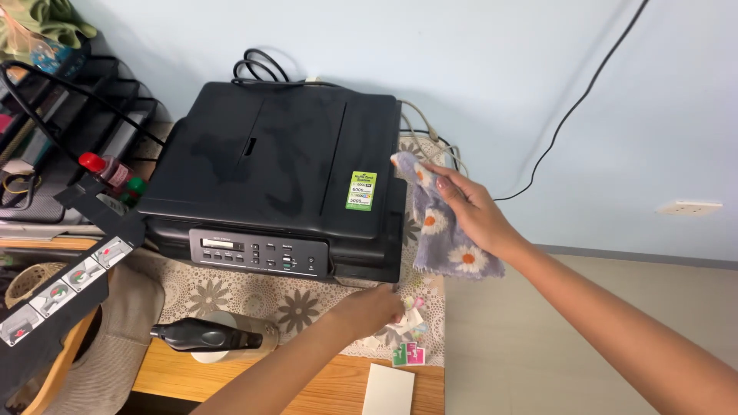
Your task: The recorder wipes down the exterior of a printer and its internal paper tray using a cloth and spray cleaner.
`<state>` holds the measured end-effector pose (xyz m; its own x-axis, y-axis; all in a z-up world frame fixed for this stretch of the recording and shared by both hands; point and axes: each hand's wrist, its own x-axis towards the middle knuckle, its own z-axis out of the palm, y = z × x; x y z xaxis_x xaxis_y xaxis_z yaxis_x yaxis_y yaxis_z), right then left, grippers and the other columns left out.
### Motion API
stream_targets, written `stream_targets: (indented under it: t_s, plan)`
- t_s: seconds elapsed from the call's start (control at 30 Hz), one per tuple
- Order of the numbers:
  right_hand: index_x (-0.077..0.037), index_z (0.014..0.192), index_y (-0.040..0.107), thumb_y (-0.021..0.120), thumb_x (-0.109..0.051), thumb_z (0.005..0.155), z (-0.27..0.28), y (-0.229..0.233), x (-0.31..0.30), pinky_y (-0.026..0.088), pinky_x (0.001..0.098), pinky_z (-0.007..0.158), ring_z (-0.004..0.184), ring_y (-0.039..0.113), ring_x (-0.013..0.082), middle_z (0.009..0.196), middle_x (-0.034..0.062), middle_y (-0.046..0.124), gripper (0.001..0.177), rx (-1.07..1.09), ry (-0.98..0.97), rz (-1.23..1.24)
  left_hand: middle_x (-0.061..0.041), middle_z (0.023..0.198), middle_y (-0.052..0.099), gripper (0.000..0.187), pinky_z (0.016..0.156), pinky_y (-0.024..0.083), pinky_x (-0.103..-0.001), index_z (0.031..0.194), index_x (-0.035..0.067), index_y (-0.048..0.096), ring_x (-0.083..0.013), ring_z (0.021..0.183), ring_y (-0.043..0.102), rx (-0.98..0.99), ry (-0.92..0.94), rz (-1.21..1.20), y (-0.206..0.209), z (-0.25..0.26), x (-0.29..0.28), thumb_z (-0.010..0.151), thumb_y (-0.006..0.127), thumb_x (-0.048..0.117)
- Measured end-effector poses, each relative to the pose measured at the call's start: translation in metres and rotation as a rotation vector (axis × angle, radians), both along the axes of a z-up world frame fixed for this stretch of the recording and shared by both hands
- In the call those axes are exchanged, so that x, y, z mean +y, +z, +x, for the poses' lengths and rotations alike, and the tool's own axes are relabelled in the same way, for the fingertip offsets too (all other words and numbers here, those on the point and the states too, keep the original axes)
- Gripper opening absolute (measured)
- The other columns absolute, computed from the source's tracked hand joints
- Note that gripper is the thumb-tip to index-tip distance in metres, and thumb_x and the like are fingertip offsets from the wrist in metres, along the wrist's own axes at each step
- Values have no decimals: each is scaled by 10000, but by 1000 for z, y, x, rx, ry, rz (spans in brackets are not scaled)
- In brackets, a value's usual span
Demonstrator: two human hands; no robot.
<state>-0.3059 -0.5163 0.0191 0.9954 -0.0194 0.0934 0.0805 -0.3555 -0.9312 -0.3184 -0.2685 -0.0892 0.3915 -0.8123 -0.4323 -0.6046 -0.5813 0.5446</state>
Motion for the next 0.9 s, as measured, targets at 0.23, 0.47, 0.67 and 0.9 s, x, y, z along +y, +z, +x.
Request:
stream_targets:
  t_s: [0.23,0.47,0.67,0.9]
  plan:
    - [-84,1444,573,478,-479,1021,-1,0,3,410,312,1097,1291,570,152,1385,66,655,587,44,58,119,-92,1121,708,203,928,538,-435,1081,181,753,-316,1106,659,-120,168,-72,47,21,20,903,669,132]
    - [-27,1327,623,571,-559,924,24,35,69,577,394,886,983,704,281,1181,154,697,670,647,210,1033,-138,857,742,469,680,606,-339,958,2,720,-226,759,753,130,935,-377,179,33,46,887,717,466]
    - [-105,1378,596,600,-407,971,65,3,147,560,339,859,998,683,199,1185,83,684,507,668,449,854,-24,802,701,549,635,594,-315,1023,7,699,-139,706,693,276,1357,-620,164,58,122,868,672,533]
    - [-75,1392,554,501,-501,1029,68,-70,229,581,273,931,1112,668,103,1248,47,662,563,321,921,591,-112,822,695,310,602,547,-328,1022,-39,684,-190,655,657,59,1529,-929,205,32,222,929,650,255]
